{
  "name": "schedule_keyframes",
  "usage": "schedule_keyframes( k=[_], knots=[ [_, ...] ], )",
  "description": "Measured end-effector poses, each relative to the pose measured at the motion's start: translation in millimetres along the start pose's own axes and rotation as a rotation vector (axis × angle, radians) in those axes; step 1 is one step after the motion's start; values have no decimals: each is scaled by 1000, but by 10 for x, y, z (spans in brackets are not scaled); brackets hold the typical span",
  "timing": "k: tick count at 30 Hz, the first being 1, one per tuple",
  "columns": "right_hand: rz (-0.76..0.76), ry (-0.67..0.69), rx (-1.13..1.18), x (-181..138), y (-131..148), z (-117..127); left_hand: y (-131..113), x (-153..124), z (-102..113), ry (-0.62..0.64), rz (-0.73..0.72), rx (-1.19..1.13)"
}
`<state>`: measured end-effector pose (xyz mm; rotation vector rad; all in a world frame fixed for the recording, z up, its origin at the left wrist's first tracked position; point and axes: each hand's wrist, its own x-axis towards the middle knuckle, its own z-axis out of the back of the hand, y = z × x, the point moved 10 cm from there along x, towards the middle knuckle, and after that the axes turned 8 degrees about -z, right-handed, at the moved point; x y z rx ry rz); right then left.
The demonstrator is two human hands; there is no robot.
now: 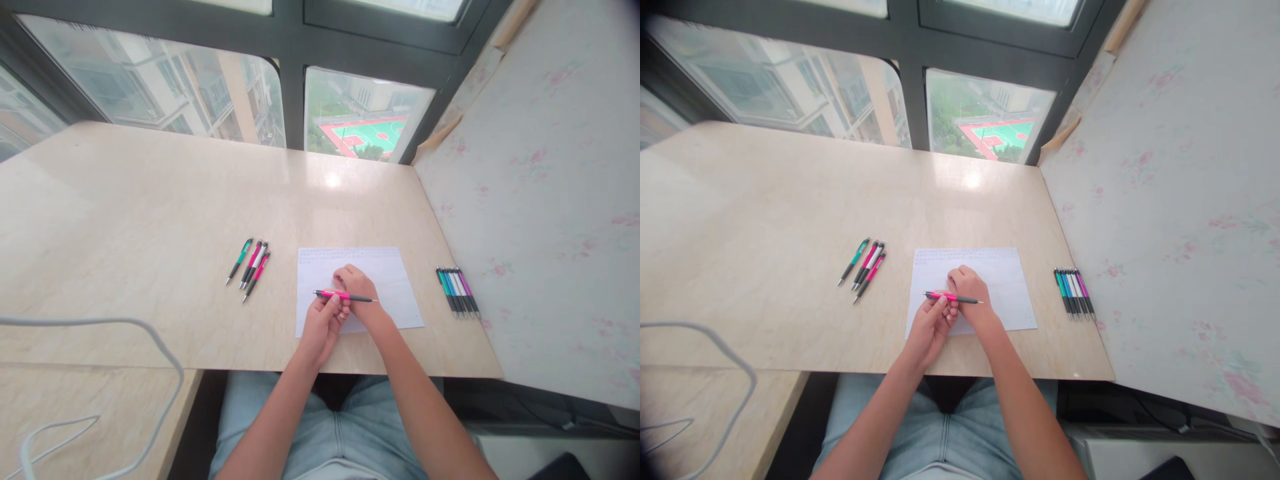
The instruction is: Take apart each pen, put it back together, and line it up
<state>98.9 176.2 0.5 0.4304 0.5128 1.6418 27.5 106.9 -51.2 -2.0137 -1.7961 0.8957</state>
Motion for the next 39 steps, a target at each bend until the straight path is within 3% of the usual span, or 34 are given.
schedule_keyframes(
  k=[4, 10, 14, 19, 27, 32, 39],
  knots=[
    [-2, 53, 220, -196, -101, 88, -15, -5, -11, 10, -6, -10],
    [-333, 4, 668, -693, -856, 212, 7, -16, -10, -12, 11, 40],
    [-404, -91, 843, -937, -1057, 377, 24, -16, -9, -10, 16, 99],
    [-386, -171, 838, -1012, -1011, 533, 20, -11, -10, -6, 15, 126],
    [-302, -182, 644, -945, -817, 591, 17, -12, -27, 1, 3, 152],
    [-308, -209, 645, -983, -843, 625, 1, -8, 5, -29, -8, 136],
    [-282, -195, 621, -968, -808, 603, 15, -19, -45, 19, 2, 164]
  ],
)
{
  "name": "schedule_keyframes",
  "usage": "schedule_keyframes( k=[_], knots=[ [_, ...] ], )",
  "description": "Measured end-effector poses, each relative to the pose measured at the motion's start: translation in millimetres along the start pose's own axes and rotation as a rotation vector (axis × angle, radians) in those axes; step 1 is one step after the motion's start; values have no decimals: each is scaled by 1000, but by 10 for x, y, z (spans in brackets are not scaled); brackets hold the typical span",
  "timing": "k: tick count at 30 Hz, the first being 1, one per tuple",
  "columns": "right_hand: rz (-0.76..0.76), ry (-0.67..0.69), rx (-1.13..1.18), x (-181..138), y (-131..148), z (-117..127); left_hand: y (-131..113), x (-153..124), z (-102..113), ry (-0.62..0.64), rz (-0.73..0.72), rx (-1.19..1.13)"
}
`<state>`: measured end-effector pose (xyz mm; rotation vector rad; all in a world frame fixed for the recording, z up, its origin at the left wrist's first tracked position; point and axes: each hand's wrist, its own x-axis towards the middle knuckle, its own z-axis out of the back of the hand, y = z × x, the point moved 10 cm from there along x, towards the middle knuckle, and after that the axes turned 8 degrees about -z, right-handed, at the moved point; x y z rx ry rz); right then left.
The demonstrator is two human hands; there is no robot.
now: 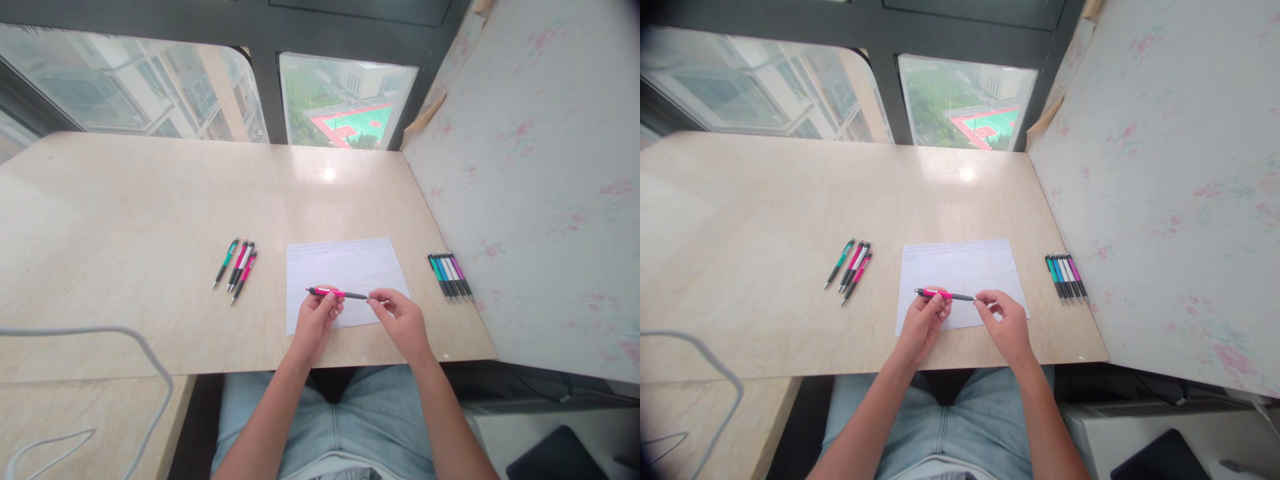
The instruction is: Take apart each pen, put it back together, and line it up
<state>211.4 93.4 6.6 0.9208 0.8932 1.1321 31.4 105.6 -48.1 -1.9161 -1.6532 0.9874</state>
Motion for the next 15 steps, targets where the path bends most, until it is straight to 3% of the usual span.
schedule_keyframes(
  k=[7, 15],
  knots=[
    [77, 3, -91, -6, 92, -33, 4, -6, -9, 11, 5, -6],
    [51, 63, -161, -11, 82, -84, 23, -16, -5, 36, 8, 19]
  ],
)
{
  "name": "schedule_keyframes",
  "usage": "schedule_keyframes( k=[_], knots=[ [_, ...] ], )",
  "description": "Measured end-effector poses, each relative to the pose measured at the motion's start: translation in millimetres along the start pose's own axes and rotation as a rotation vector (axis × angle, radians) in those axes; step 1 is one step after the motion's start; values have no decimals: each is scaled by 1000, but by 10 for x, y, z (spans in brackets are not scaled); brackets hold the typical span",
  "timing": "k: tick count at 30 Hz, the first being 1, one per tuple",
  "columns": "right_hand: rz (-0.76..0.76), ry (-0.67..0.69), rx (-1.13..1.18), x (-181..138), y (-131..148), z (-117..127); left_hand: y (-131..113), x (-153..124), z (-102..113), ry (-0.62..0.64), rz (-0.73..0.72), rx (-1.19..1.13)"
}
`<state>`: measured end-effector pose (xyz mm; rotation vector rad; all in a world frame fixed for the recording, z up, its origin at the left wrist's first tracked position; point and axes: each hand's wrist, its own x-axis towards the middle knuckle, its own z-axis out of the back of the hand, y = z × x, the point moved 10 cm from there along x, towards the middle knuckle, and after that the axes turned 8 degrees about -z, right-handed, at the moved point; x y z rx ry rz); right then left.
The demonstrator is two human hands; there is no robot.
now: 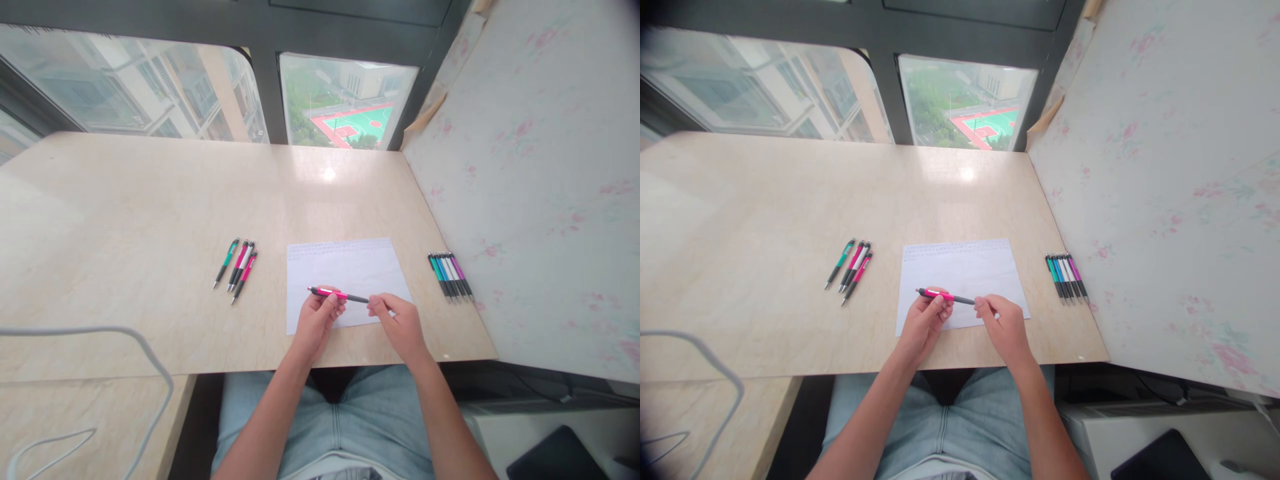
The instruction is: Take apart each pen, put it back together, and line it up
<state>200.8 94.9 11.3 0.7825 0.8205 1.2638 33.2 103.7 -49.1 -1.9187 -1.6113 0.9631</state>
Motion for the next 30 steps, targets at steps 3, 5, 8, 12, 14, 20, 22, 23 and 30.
schedule_keyframes(
  k=[3, 5, 8, 12, 14, 20, 22, 23, 30],
  knots=[
    [-12, 16, 47, -1, -10, -16, 3, 3, 9, -10, -3, 11],
    [6, -4, 56, -6, 21, 2, 2, 3, 0, -4, -9, 17],
    [19, -4, 3, -7, 53, 2, 2, 2, -14, 6, -11, 38],
    [-31, 59, 21, 9, -16, -52, -3, 2, -13, 3, -14, 53],
    [-39, 63, 62, 12, -37, -58, -5, 4, -21, 9, -16, 37],
    [-3, 35, 23, -13, 34, -35, -7, 9, -10, 1, -16, 33],
    [-15, 36, -8, -12, 25, -41, -8, 11, -9, 2, -16, 37],
    [-23, 34, -3, -9, 12, -41, -8, 12, -8, 3, -16, 37],
    [-8, 35, 68, 2, 7, -53, 23, 9, -14, 28, -7, 60]
  ],
)
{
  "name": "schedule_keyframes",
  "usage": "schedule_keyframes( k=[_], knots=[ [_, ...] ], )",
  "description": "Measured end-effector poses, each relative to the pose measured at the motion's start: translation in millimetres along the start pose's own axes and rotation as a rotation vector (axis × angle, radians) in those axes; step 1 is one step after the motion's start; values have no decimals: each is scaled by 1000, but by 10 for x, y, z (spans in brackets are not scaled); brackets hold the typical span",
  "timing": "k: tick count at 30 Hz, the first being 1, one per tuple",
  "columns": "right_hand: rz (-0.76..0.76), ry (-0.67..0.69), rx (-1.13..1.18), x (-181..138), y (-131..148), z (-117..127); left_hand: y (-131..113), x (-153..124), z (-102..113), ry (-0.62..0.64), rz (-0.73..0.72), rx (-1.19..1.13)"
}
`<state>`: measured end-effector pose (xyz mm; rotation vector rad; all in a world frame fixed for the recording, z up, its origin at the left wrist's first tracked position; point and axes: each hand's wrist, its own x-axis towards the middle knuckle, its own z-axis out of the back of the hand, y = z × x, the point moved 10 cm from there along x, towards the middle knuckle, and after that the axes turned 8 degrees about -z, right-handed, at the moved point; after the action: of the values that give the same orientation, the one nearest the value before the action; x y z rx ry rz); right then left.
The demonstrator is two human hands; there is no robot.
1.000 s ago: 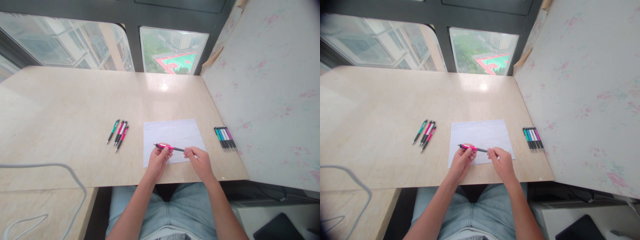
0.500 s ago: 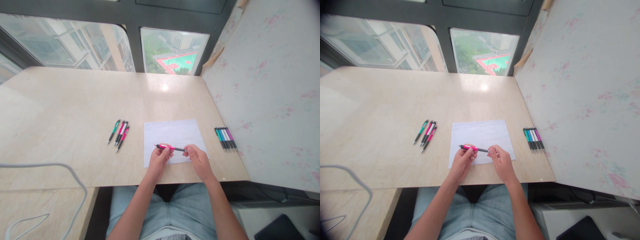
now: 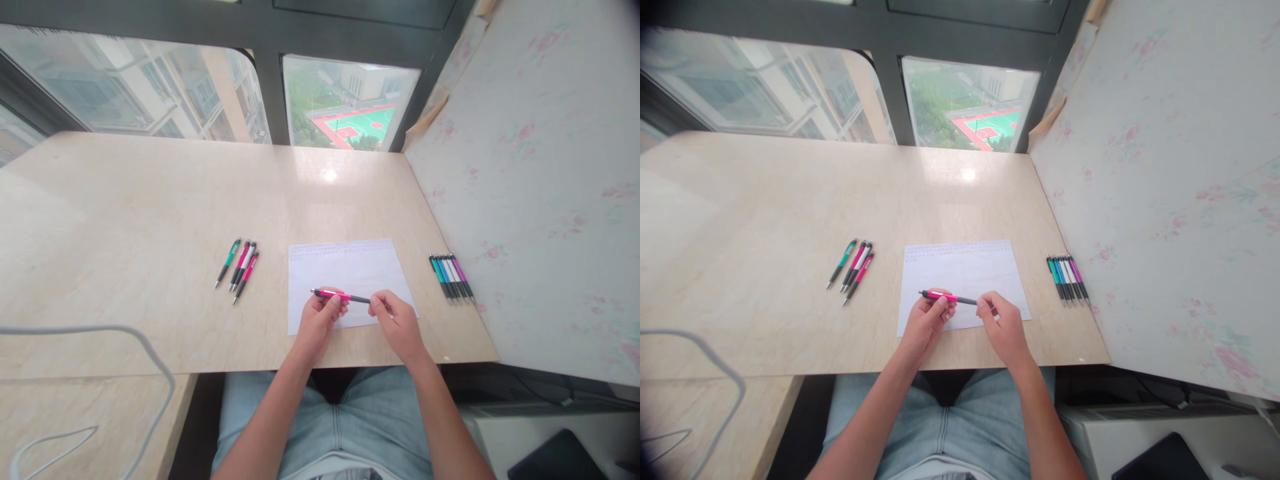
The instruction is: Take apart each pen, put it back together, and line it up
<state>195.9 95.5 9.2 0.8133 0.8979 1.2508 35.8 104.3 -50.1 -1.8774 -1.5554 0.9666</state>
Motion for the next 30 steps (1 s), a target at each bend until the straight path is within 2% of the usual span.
schedule_keyframes(
  k=[5, 17, 23, 28, 30],
  knots=[
    [18, -24, -106, -10, 53, 22, -3, -1, 6, -5, -12, 21],
    [-51, 39, -83, -95, -89, -80, -29, -3, 8, -18, -30, 34],
    [-40, 277, -61, -173, -11, -300, -20, -8, -7, -28, 10, 18],
    [-55, 81, 123, -7, 34, -215, -37, -1, -29, 44, -18, 124],
    [-27, 89, 166, 57, 94, -291, -33, 1, -13, 65, -37, 199]
  ],
)
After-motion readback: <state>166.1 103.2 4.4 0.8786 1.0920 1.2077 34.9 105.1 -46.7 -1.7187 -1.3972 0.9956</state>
